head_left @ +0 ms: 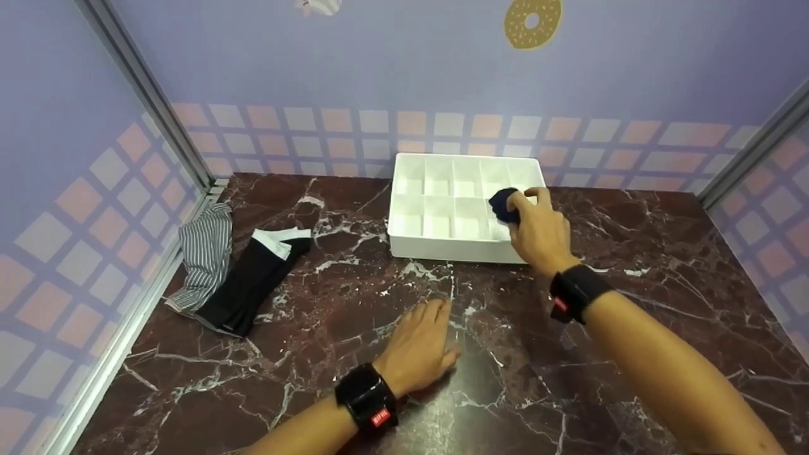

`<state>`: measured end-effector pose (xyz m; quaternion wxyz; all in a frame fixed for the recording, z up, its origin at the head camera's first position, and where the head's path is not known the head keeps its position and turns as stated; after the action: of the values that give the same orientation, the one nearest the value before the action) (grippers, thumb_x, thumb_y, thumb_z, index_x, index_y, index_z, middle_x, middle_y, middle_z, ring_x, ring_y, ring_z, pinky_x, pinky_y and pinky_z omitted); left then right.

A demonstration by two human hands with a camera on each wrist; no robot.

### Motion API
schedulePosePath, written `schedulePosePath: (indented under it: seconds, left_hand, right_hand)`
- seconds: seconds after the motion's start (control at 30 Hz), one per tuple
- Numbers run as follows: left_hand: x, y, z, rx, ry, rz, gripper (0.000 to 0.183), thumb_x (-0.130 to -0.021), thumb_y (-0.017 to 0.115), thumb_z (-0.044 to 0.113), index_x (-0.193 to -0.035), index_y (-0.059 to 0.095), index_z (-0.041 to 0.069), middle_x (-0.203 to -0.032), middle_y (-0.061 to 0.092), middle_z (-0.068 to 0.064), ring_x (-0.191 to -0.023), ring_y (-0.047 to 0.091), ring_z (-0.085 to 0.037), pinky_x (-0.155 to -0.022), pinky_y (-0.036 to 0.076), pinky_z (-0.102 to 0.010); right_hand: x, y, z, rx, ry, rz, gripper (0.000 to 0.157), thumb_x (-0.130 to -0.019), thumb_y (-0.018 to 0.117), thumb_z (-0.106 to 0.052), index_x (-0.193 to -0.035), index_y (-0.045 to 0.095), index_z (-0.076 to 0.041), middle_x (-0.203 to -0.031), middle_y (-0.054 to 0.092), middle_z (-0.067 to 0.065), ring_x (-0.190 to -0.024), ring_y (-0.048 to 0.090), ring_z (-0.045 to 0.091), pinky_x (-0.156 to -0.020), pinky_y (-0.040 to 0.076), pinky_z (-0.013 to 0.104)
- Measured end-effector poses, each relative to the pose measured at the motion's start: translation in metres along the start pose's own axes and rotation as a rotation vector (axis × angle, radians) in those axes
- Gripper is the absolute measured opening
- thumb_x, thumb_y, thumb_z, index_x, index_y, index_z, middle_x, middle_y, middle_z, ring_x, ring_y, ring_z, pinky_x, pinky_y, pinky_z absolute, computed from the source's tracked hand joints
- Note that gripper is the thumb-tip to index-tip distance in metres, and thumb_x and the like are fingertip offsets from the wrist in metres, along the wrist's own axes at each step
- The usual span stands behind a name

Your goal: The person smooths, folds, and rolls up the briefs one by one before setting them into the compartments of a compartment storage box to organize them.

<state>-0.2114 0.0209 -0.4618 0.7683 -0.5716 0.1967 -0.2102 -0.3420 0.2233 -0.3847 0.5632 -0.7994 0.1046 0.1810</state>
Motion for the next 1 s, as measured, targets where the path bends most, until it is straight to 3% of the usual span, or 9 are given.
schedulePosePath:
  seconds: [0.2, 0.43, 0.67, 0.83, 1.0]
  left_hand:
    - [0.008, 0.006, 0.007, -0.034, 0.019, -0.023, 0.077, -0.085, 0.059, 0.045, -0.141, 0.030, 0.001, -0.141, 0.037, -0.016, -0.126, 0.039, -0.025, -0.105, 0.032, -0.040]
    - [0.014, 0.009, 0.006, -0.069, 0.005, -0.038, 0.076, -0.085, 0.058, 0.046, -0.140, 0.031, 0.002, -0.140, 0.038, -0.014, -0.125, 0.041, -0.024, -0.103, 0.034, -0.039]
    - [0.019, 0.007, -0.003, -0.053, -0.029, -0.032, 0.077, -0.084, 0.061, 0.044, -0.140, 0.032, 0.001, -0.141, 0.037, -0.015, -0.126, 0.040, -0.026, -0.103, 0.034, -0.043]
    - [0.021, 0.005, -0.008, -0.061, -0.020, -0.012, 0.077, -0.084, 0.061, 0.044, -0.140, 0.033, 0.000, -0.140, 0.038, -0.015, -0.126, 0.039, -0.026, -0.102, 0.034, -0.044]
    - [0.023, 0.005, -0.015, -0.039, -0.032, -0.017, 0.076, -0.084, 0.061, 0.044, -0.140, 0.032, 0.000, -0.140, 0.037, -0.016, -0.127, 0.039, -0.027, -0.104, 0.033, -0.043]
  right_hand:
    - [-0.023, 0.020, 0.004, 0.036, 0.070, -0.034, 0.027, -0.072, 0.060, -0.007, -0.098, 0.059, -0.013, -0.112, 0.049, 0.015, -0.074, 0.058, 0.049, -0.063, 0.045, 0.057]
    - [-0.027, 0.046, 0.000, 0.112, 0.120, -0.110, 0.019, -0.076, 0.060, -0.008, -0.093, 0.055, -0.002, -0.095, 0.046, 0.024, -0.070, 0.057, 0.049, -0.059, 0.046, 0.057]
    - [-0.033, 0.055, -0.009, 0.196, 0.145, -0.106, 0.015, -0.085, 0.049, -0.004, -0.096, 0.054, 0.005, -0.099, 0.044, 0.027, -0.070, 0.059, 0.047, -0.059, 0.048, 0.055]
    - [-0.035, 0.057, -0.007, 0.240, 0.149, -0.108, 0.022, -0.089, 0.042, -0.001, -0.095, 0.060, 0.010, -0.097, 0.044, 0.026, -0.068, 0.060, 0.045, -0.056, 0.049, 0.053]
    - [-0.033, 0.060, -0.001, 0.197, 0.117, -0.216, 0.025, -0.086, 0.042, -0.001, -0.089, 0.060, 0.016, -0.095, 0.048, 0.031, -0.072, 0.059, 0.049, -0.058, 0.049, 0.056]
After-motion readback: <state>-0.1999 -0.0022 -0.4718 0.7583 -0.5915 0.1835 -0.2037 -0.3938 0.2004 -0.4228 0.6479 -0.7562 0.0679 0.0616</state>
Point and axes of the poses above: each hand's wrist, its own x-axis away from the middle knuckle, its own y-axis out of the palm, z = x × y, the point moved 6 cm from there along -x, towards the middle knuckle
